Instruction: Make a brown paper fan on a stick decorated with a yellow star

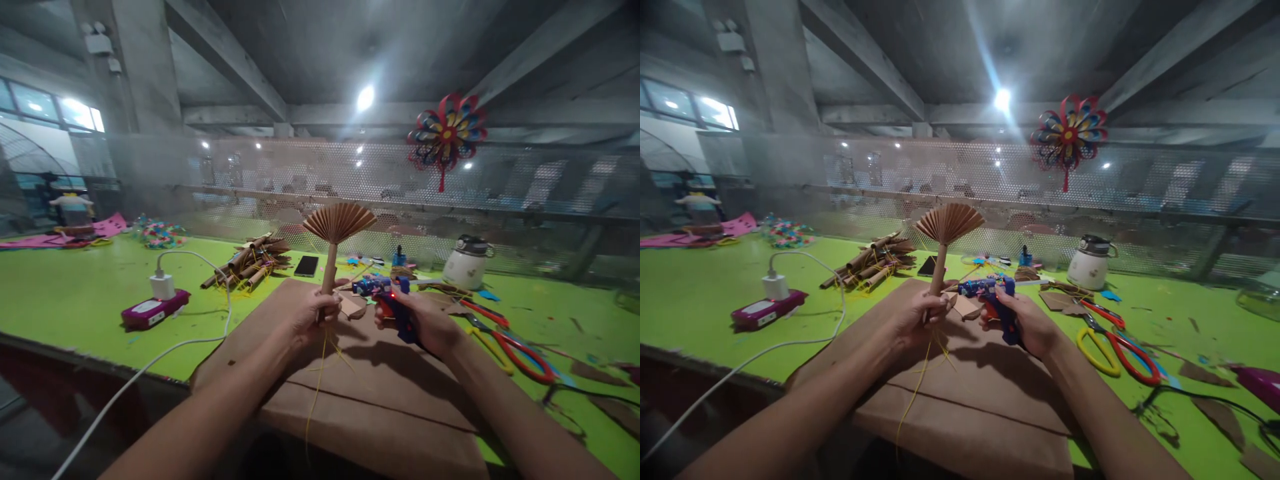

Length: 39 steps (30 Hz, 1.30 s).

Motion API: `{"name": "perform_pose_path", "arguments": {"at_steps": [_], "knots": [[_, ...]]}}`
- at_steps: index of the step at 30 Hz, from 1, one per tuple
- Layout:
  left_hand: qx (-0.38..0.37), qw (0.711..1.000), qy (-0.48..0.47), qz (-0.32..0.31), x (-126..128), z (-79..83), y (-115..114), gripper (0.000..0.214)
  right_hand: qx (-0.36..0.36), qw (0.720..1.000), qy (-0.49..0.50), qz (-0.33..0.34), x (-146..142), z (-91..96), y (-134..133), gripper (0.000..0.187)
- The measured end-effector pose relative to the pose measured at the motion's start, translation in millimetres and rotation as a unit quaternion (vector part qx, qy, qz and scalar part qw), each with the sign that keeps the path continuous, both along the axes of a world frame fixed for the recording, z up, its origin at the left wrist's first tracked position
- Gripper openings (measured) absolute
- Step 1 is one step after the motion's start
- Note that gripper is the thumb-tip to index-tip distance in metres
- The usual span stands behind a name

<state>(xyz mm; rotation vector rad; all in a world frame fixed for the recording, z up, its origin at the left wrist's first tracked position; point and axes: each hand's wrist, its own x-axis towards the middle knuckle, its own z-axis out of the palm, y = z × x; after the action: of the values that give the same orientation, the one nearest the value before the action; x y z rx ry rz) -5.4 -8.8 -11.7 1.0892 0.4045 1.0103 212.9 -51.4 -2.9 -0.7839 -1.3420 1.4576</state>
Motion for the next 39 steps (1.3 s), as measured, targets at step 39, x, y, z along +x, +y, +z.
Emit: {"name": "perform_pose_path", "arguments": {"at_steps": [39], "knots": [[0.086, 0.972, 0.216, -0.027, -13.4, 13.1, 4.7, 0.015, 0.038, 0.950, -0.311, -0.001, -4.0, -0.9, -5.8, 0.044]]}}
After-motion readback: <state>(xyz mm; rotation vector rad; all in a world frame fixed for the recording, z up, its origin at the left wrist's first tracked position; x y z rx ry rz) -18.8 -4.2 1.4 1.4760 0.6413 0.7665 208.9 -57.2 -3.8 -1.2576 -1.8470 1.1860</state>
